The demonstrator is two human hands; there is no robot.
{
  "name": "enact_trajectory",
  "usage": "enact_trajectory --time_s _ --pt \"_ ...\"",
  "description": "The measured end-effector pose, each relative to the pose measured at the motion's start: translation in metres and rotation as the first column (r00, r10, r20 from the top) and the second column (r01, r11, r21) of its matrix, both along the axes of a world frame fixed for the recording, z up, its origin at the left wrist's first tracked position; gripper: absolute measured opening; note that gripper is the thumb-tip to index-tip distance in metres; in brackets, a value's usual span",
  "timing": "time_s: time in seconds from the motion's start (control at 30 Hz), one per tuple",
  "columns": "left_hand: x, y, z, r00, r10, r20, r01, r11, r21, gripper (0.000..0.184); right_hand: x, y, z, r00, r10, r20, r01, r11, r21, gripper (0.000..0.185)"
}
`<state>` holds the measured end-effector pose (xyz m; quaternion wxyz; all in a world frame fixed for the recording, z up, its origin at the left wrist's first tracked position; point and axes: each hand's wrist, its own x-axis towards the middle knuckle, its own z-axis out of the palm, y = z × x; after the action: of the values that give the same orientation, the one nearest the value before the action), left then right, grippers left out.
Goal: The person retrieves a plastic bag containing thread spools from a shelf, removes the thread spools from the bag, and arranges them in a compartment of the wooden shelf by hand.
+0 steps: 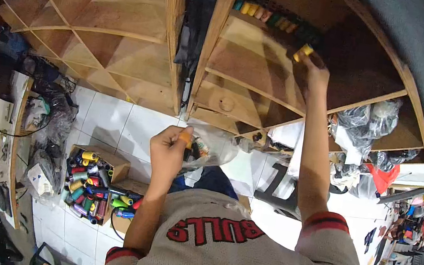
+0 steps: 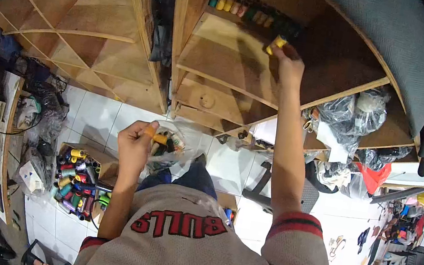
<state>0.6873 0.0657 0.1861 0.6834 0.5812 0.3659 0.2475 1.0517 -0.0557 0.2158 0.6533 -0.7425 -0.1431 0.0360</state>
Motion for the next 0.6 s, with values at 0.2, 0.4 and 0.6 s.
enact_trajectory --time_s 0.2,0.4,0.6 --pt "-0.002 -0.003 -0.006 0.999 0.033 -0.021 -0.033 0.999 0.005 0.021 0.114 0.026 -0.039 0.931 -0.029 0.363 0.225 0.829 -0.512 0.037" --pt "-0.006 -0.004 -0.008 0.99 0.111 -0.091 -0.115 0.993 -0.037 0.022 0.136 0.056 -0.051 0.834 -0.065 0.549 0.436 0.689 -0.58 0.044" --pt "-0.007 -0.002 -0.013 0.978 0.153 -0.141 -0.157 0.988 -0.014 0.023 0.163 0.06 -0.074 0.848 0.029 0.53 0.413 0.592 -0.693 0.056"
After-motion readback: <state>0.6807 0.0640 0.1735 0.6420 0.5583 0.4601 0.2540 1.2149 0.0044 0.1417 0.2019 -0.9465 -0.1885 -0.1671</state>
